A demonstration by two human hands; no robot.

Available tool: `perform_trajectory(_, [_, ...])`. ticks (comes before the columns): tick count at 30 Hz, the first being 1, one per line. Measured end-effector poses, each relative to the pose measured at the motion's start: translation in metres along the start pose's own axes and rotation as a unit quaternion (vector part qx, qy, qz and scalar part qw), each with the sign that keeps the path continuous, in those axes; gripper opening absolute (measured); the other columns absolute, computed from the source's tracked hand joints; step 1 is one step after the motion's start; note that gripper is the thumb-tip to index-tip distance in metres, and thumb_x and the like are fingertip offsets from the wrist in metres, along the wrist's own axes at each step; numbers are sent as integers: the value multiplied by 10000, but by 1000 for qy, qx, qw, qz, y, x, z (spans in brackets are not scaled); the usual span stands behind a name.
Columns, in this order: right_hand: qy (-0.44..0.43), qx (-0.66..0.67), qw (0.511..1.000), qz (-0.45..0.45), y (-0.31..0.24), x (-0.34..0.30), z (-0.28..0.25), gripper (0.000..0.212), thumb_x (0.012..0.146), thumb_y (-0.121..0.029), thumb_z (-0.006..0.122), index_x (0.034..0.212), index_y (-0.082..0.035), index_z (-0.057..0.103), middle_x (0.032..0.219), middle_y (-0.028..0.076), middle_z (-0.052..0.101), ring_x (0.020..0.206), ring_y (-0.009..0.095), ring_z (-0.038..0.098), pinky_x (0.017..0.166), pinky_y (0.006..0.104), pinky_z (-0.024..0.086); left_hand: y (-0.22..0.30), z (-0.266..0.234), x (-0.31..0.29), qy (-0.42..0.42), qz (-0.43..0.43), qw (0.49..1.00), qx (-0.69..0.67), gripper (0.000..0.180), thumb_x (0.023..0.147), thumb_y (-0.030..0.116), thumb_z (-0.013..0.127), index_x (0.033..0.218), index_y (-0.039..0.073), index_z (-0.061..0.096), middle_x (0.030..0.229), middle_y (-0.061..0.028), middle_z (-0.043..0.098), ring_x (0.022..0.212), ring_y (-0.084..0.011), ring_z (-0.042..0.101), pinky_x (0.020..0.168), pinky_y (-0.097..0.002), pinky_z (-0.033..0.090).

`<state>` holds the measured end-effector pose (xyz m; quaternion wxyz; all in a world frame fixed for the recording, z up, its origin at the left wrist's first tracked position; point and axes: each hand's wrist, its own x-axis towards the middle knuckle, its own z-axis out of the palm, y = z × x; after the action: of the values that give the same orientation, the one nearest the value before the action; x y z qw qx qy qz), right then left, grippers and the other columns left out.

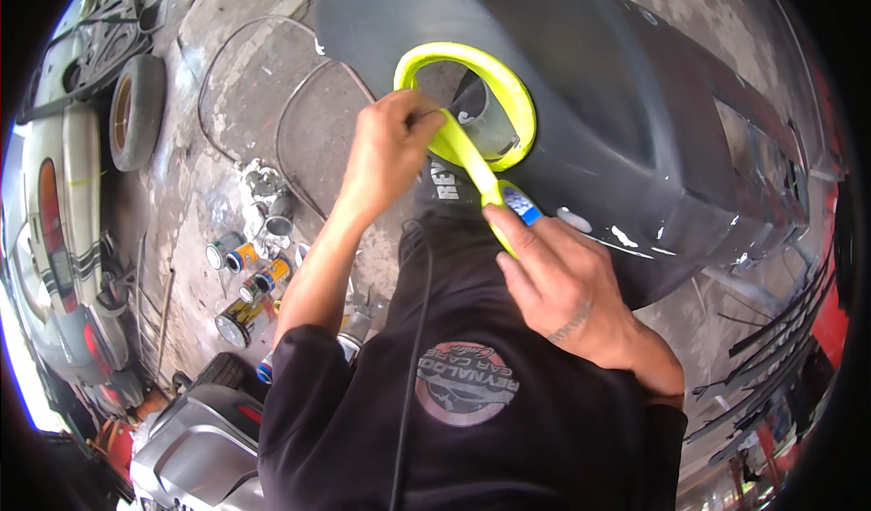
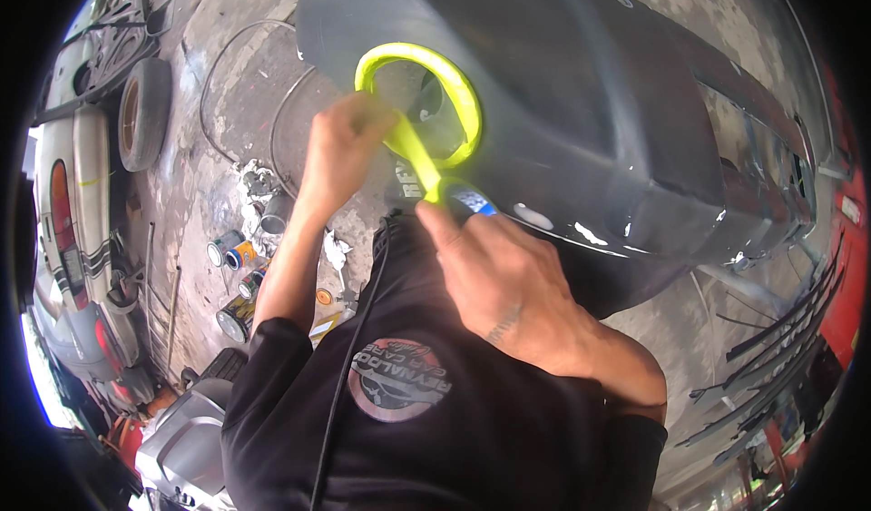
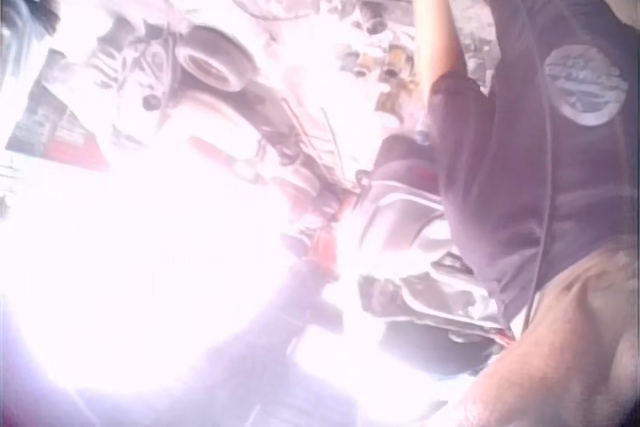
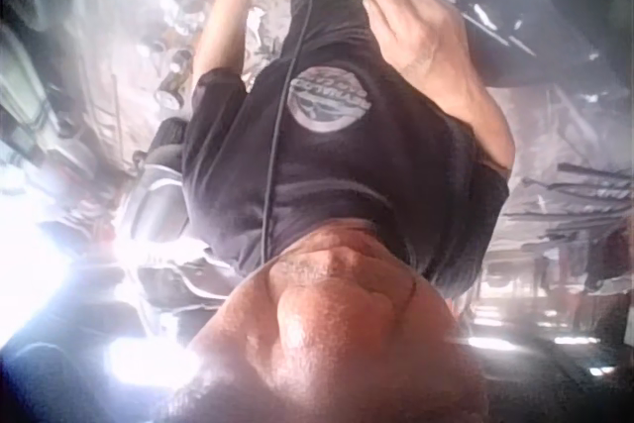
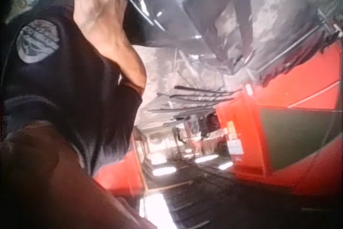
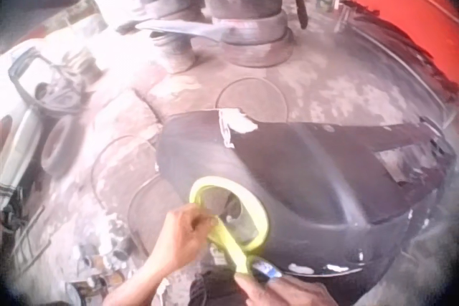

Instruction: The person applies bright yellow masking tape around a circular opening on a dark grey car bumper. They carefully smooth the tape along the curved edge to create a clean boundary.

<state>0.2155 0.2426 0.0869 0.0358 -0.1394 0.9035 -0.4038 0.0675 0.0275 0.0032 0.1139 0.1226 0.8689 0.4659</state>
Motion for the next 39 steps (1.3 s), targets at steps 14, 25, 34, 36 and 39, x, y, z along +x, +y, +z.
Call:
perform_trajectory(14, [0, -36, 997, 69, 4, 26, 2, 344, 953, -76, 716, 1283, 17, 685, 796, 164, 671, 681, 395, 693, 623, 497, 571, -8, 9, 19, -58, 50, 981, 179, 194, 939, 131, 717, 1035, -2, 821, 990, -168, 724, 900, -386, 740, 826, -475, 575])
perform_trajectory(25, [10, -20, 998, 67, 7, 27, -1, 366, 931, -79, 739, 1287, 3, 713, 822, 164, 699, 698, 398, 699, 636, 500, 566, -12, 12, 17, -50, 64, 981, 177, 186, 955, 161, 710, 1024, 31, 823, 988, -150, 712, 901, -377, 737, 821, -481, 577])
perform_trajectory(34, [-14, -28, 997, 64, 4, 30, -2, 354, 932, -83, 739, 1273, 12, 716, 815, 171, 699, 692, 396, 702, 630, 503, 564, -12, 9, 16, -65, 52, 975, 206, 186, 952, 192, 706, 1018, 76, 836, 995, -123, 725, 896, -365, 748, 830, -480, 590])
perform_trajectory(36, [-13, -29, 997, 64, 4, 29, -2, 352, 933, -84, 737, 1270, 13, 716, 812, 172, 699, 692, 397, 701, 629, 502, 565, -13, 10, 15, -68, 57, 973, 213, 185, 953, 199, 707, 1017, 85, 838, 993, -117, 727, 893, -365, 749, 830, -480, 594])
perform_trajectory(39, [-11, -30, 998, 59, 6, 29, 0, 349, 931, -82, 737, 1265, 15, 717, 807, 173, 697, 691, 398, 701, 628, 502, 565, -14, 11, 16, -69, 58, 971, 223, 180, 952, 205, 712, 1010, 90, 838, 995, -114, 729, 890, -362, 749, 826, -480, 594])
